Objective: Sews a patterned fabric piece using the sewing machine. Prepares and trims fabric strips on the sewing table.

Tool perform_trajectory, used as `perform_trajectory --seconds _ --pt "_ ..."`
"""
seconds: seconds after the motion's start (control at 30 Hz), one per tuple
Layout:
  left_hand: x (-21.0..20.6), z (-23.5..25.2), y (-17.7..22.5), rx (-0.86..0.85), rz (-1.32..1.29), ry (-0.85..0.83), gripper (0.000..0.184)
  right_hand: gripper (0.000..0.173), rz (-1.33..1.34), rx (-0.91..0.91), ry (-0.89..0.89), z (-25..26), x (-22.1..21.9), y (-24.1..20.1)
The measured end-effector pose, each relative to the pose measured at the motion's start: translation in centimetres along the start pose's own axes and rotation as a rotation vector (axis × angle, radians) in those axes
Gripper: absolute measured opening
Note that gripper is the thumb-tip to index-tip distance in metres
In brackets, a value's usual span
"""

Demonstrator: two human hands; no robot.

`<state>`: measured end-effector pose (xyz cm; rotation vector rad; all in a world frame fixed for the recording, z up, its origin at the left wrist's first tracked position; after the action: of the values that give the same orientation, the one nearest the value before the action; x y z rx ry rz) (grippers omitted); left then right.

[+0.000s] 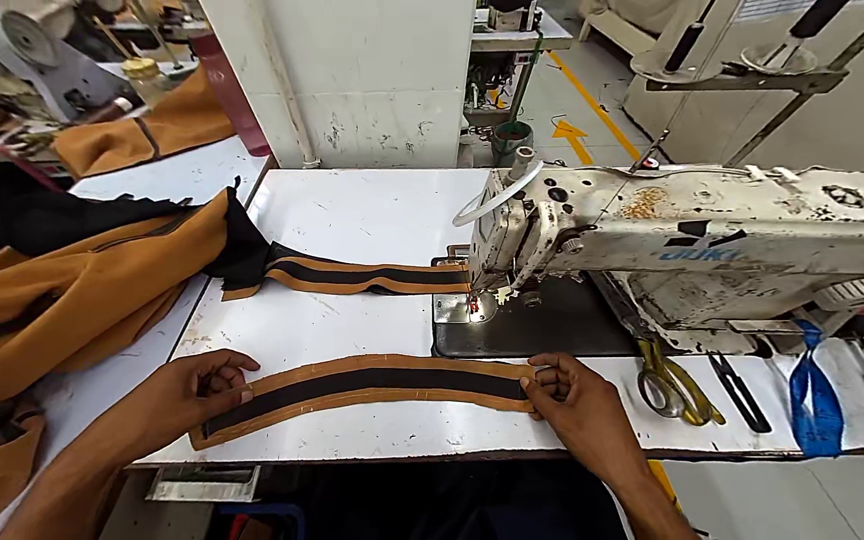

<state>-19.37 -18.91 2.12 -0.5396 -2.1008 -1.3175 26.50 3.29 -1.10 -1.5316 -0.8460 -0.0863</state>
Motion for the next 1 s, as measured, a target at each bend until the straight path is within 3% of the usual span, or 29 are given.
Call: perform_trajectory --seconds 0.17,0.3,0.4,0.57,0.67,0.73,0.8,1.0 --pt "0.2 0.2 0.3 0.016 0.111 0.042 0.037 0.027 -0.191 0.028 0.017 0.0 0.1 -0.1" --pt "-1.0 0.2 6.6 -0.156 0.389 0.260 0.040 0.023 -0.438 0.111 0.026 0.0 0.2 -0.7" --pt "-6.9 2.1 14.8 -0.257 0.347 0.192 0.041 0.019 -0.459 0.124 -0.021 0.2 0.0 -0.4" --pt "-19.2 7.8 24.8 -0.599 0.254 -0.160 0.046 0.024 -0.468 0.335 0.106 -1.1 -0.4 -0.3" --pt "-21.6 9.3 26.2 -0.682 0.232 -0.300 0.020 0.023 -0.284 0.355 0.207 -2.3 -0.1 -0.1" --pt "-21.5 9.6 26.0 -0.659 0.149 -0.346 0.012 0.033 -0.072 0.251 0.131 -2.6 0.1 0.5" --pt "-21.1 9.7 25.6 -0.605 0.096 -0.356 0.011 0.044 0.135 0.142 0.053 -2.7 0.3 1.2" --pt "-20.1 9.3 25.1 -0.571 0.052 -0.325 0.015 0.038 0.287 0.094 -0.046 -2.6 0.1 1.5"
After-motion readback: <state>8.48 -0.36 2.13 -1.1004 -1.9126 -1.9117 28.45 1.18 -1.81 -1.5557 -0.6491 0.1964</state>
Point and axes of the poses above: each hand's wrist, its own z-axis towards the middle knuckle, its own x-axis out of the back of the hand, y = z × x, the point moved 6 cm from there along z, towards the middle knuckle, and after that the axes turned 6 degrees about -y, right-handed, at the moved point
